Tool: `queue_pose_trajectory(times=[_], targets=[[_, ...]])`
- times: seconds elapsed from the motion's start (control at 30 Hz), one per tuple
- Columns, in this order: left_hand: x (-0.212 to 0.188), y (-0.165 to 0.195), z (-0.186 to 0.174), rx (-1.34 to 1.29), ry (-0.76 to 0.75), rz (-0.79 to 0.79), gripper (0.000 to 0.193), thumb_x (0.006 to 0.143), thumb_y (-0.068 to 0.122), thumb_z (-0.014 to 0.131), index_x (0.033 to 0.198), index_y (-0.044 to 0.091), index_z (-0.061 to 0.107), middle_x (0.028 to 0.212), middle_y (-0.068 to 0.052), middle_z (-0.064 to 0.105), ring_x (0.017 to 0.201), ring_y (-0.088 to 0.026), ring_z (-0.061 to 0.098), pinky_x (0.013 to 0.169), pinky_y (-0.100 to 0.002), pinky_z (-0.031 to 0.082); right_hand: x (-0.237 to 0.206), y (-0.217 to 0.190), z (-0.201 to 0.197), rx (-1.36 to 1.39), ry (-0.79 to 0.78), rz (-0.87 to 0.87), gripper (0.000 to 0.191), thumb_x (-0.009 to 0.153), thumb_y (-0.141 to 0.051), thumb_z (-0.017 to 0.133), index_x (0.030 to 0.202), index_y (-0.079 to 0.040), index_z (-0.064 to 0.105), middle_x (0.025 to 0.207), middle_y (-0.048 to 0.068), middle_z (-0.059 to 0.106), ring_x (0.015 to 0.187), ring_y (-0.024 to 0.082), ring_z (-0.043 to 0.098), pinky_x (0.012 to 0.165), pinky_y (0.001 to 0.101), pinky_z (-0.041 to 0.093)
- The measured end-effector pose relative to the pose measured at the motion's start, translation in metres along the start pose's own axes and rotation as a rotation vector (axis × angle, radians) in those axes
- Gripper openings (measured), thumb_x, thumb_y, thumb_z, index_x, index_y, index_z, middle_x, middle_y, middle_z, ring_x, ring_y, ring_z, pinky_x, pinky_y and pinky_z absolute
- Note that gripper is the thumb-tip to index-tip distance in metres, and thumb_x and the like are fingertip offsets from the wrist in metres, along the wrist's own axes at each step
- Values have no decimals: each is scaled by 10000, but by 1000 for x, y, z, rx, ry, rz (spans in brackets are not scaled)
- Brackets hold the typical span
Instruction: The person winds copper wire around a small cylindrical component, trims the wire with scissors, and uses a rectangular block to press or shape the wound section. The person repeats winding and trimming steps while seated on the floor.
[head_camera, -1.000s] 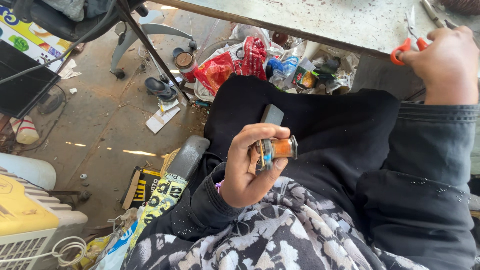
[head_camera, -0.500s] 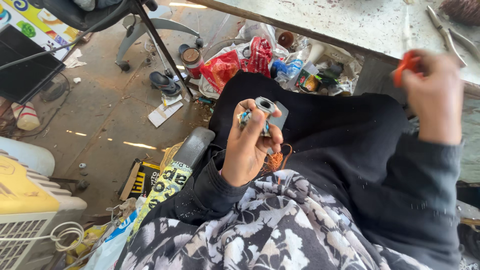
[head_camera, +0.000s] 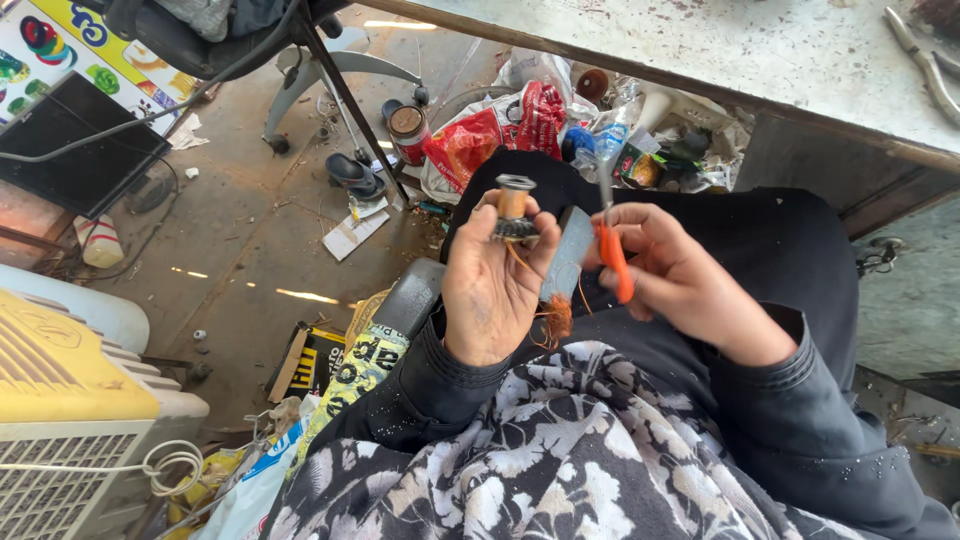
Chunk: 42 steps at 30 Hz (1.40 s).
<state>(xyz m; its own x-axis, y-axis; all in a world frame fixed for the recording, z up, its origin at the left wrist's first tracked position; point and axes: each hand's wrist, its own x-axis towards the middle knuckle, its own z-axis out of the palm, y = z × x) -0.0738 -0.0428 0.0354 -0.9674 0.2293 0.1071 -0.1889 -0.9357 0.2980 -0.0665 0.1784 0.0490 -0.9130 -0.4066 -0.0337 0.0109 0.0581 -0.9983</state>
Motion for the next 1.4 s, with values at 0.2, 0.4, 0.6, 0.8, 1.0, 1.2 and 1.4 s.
queue_pose_trajectory(times=[0.2, 0.4, 0.6, 0.8, 1.0, 1.2, 1.4], targets=[[-5, -4, 5, 281, -96, 172, 348, 1070, 177, 627, 1344, 100, 427, 1292, -104, 579, 1235, -218, 602, 1053, -412, 553, -4, -3, 14, -326, 37, -90, 636, 797, -124, 820, 1339, -41, 498, 1111, 45, 650, 631, 34, 480, 502, 211, 410], [-9, -4, 6, 542, -190, 317, 421, 1027, 31, 715, 1349, 71, 446, 1316, -85, 536, 1226, -166, 584, 1026, -365, 549, -10, -21, 22, -381, 23, -58, 666, 756, -209, 849, 1309, -32, 521, 1050, 31, 687, 613, 42, 472, 492, 224, 408], [-9, -5, 8, 749, -238, 369, 431, 990, -11, 750, 1327, 39, 485, 1340, -73, 513, 1226, -138, 565, 1063, -316, 508, -17, -32, 21, -362, 26, -83, 675, 758, -234, 843, 1314, -30, 518, 1002, 26, 676, 635, 39, 486, 498, 222, 401], [-12, -4, 13, 1174, -289, 546, 393, 1052, 42, 679, 1385, 19, 471, 1354, -90, 443, 1213, -124, 548, 1102, -289, 488, -21, -40, 24, -390, 26, -73, 702, 752, -267, 839, 1326, -31, 511, 838, 8, 597, 629, 46, 497, 494, 229, 398], [-14, -4, 13, 1375, -325, 635, 318, 1076, 42, 535, 1363, 24, 398, 1334, -123, 409, 1146, -147, 503, 1050, -310, 473, -20, -42, 26, -455, 15, -21, 736, 719, -308, 858, 1328, -42, 542, 742, 26, 597, 602, 73, 447, 501, 253, 394], [-13, -8, 9, 1389, -315, 617, 314, 1052, 26, 485, 1341, 13, 362, 1340, -141, 397, 1133, -155, 487, 1042, -330, 466, -21, -38, 28, -448, 35, -88, 711, 748, -340, 854, 1322, -23, 576, 791, 21, 596, 634, 71, 442, 532, 247, 412], [-11, -9, 5, 1343, -300, 571, 300, 1047, 28, 464, 1327, 10, 357, 1303, -132, 398, 1124, -152, 472, 1062, -332, 452, -21, -39, 26, -460, 60, 1, 720, 707, -329, 864, 1316, -39, 612, 767, 16, 606, 579, 76, 426, 490, 263, 379]])
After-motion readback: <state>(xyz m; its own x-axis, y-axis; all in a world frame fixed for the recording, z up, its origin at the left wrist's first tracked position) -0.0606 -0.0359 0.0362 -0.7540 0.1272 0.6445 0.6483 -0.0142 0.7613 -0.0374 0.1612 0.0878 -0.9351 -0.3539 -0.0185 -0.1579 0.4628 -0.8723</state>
